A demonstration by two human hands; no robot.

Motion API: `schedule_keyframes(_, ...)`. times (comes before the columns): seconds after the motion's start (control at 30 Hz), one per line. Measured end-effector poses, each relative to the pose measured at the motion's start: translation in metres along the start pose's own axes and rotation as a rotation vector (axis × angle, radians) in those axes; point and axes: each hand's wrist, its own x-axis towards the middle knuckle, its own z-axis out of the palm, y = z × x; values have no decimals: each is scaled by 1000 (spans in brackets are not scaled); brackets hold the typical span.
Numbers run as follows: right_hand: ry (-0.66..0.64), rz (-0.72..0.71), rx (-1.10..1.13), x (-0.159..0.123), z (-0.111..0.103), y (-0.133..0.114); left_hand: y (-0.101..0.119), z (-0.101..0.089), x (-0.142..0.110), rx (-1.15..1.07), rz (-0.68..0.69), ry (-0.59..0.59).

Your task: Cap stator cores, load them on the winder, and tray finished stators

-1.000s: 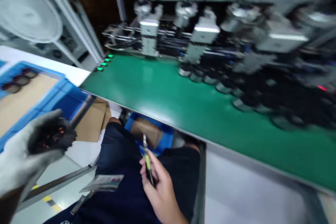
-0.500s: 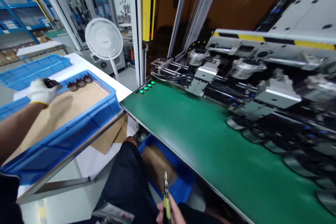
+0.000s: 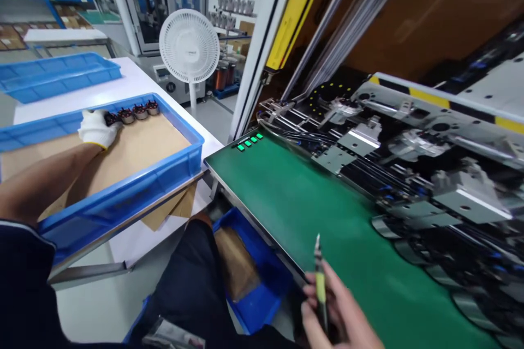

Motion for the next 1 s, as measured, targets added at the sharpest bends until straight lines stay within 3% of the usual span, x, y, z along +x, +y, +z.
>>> schedule_keyframes(0.1,37,-108,-434,87,0,-14,-3,3,2,-39,-4,20)
schedule_keyframes(0.2,52,-137,-605,151,28,-19,-5,6,3,-63,-4,27)
schedule_keyframes(0.27,80,-158,-625,172,47,-15,-6,7,3,-71,-4,30)
schedule_keyframes(0.37,154,-244,-607,173,59,-8,-6,9,3,-80,-9,43)
schedule_keyframes(0.47,326,-447,-597,147,50,-10,-4,8,0,-85,-22,66)
schedule_keyframes(0.57,431,-592,-623,102,41,-9,-1,5,-3,-73,-16,58)
schedule_keyframes(0.67,491,-586,-707,47,49,15,2,3,-4,-36,-4,52)
schedule_keyframes(0.77,520,-441,-777,-13,79,62,8,2,-2,32,-9,62)
schedule_keyframes(0.83,285,-169,-812,-54,107,96,13,1,1,110,-21,63)
schedule_keyframes(0.9,-106,125,-810,-90,135,123,17,-3,4,181,-4,32)
schedule_keyframes(0.97,-433,315,-776,-118,156,142,20,-7,5,227,78,-42)
schedule_keyframes(1.0,-530,366,-755,-127,163,149,22,-10,5,237,164,-104)
